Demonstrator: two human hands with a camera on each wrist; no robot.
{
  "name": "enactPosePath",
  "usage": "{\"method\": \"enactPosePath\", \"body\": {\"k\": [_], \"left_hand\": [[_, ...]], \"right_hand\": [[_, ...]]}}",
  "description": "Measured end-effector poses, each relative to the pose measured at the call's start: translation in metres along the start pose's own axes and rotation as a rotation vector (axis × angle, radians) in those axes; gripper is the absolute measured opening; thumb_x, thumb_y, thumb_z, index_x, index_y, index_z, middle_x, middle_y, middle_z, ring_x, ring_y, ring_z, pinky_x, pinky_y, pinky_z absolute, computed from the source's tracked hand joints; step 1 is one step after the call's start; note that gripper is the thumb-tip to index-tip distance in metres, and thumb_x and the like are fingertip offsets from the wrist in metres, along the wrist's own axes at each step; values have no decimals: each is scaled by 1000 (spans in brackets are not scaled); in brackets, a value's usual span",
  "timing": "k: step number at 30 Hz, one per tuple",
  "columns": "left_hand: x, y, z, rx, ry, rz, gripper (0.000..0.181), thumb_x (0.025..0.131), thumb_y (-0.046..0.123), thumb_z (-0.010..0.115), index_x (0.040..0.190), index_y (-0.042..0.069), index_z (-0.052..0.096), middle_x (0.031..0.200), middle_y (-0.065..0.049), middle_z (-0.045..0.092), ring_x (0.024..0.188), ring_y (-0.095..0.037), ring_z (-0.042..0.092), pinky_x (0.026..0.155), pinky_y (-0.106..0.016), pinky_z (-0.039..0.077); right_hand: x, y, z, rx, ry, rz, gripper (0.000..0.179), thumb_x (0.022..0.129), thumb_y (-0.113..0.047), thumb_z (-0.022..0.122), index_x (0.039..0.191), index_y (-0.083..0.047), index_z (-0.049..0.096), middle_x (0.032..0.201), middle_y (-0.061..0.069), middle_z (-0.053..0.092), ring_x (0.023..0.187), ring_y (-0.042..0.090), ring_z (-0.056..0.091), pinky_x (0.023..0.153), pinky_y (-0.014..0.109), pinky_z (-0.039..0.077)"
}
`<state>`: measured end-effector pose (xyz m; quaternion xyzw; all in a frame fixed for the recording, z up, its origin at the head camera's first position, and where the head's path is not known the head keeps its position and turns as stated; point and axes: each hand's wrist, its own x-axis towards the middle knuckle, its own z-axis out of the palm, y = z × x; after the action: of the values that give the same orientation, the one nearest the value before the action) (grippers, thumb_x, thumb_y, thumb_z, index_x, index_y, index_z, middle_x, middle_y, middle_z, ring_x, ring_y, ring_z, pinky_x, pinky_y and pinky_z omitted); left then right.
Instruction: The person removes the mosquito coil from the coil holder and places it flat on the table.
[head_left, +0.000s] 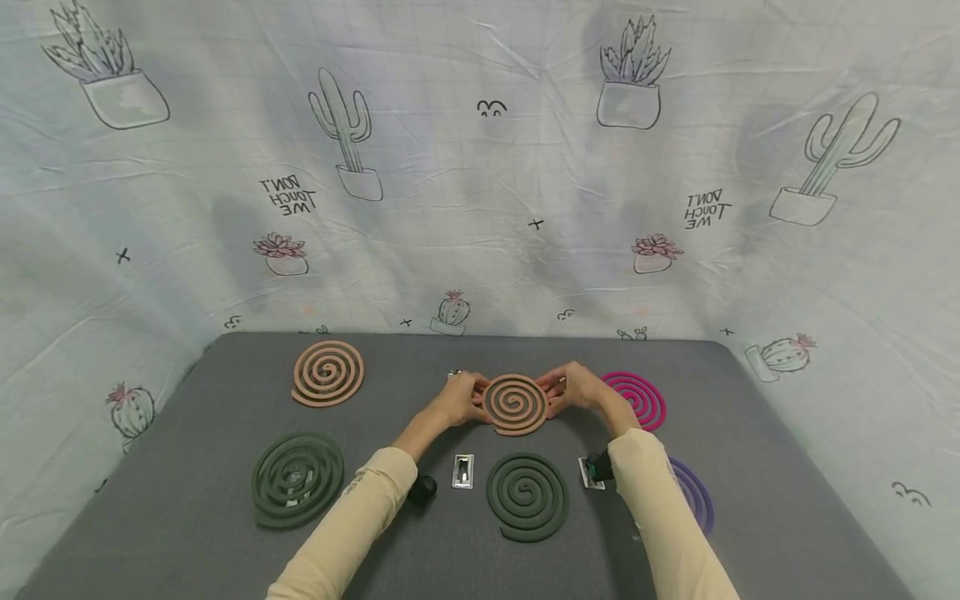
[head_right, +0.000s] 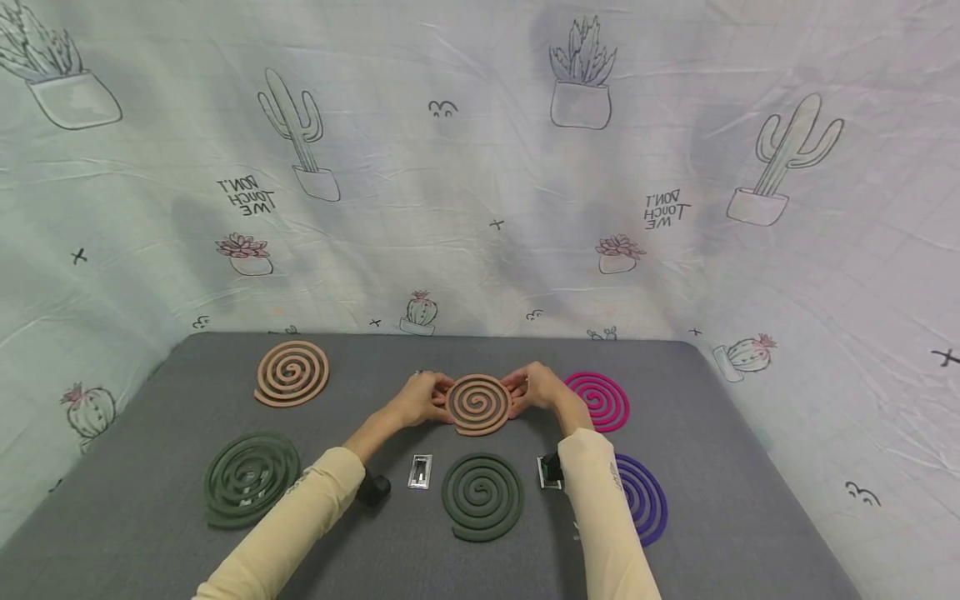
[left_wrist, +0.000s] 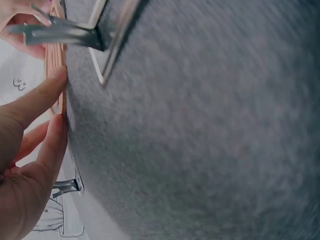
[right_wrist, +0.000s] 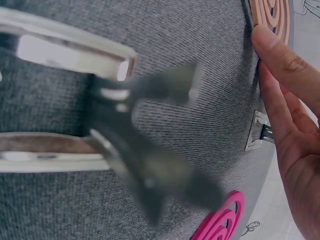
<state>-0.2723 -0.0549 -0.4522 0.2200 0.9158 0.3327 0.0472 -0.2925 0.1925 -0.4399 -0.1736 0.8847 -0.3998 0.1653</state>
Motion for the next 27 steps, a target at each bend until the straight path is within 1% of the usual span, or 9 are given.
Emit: {"method": "enactPosePath", "body": {"k": [4,10,14,18,21,23,25,27], "left_hand": [[2,-2,0,-12,-4,-15,59,70,11,84,121,-5,59,110,-16,64,96,-24,62,83,-33,54],[3,-2,0,-5,-11,-2,55,70,10,84,118,-6,62,109,-17,65,97,-25,63,84,-36,54],[5,2,0,-4,-20,-31,54,70,7,84,117,-6,62,109,-17,66,98,-26,62,86,-37,54],[5,5,2,4,-25,-23,55,70,6,83,119,-7,61,110,-18,65,96,-26,62,83,-35,54],[-1,6,-1,-1,-23,-8,58,71,5,83,122,-8,58,112,-20,61,95,-27,60,80,-33,55],[-8,7,-6,-33,-19,6,61,71,4,82,125,-7,56,115,-21,57,97,-28,59,79,-32,55],[-18,9,-16,-72,-17,38,62,73,4,80,128,-5,54,118,-21,55,101,-30,58,80,-31,56],[-29,11,-28,-120,-33,102,63,75,4,79,131,-4,52,122,-22,55,105,-33,58,82,-31,56]], "right_hand": [[1,3,1,-31,12,-1,51,69,5,80,117,9,63,106,22,68,89,24,67,71,27,58],[1,3,0,-60,17,-19,48,69,4,80,114,9,64,102,20,69,87,24,66,70,26,57],[-1,1,-1,-74,17,-28,47,69,4,81,112,10,65,99,20,69,85,24,67,70,26,57],[-3,-1,-3,-76,14,-27,48,69,7,79,113,12,63,100,21,68,84,22,67,69,25,57],[-8,-3,-6,-54,2,-35,47,72,10,75,117,14,60,105,24,66,85,24,67,71,28,58],[-13,-6,-9,-61,19,-63,45,77,8,72,119,14,58,110,27,63,90,28,67,74,31,58],[-21,-10,-12,-67,61,-110,43,82,3,70,122,12,57,115,29,61,95,31,65,76,34,57],[-30,-13,-12,-47,137,-166,40,86,-2,68,123,10,57,119,28,60,99,34,64,78,35,57]]}}
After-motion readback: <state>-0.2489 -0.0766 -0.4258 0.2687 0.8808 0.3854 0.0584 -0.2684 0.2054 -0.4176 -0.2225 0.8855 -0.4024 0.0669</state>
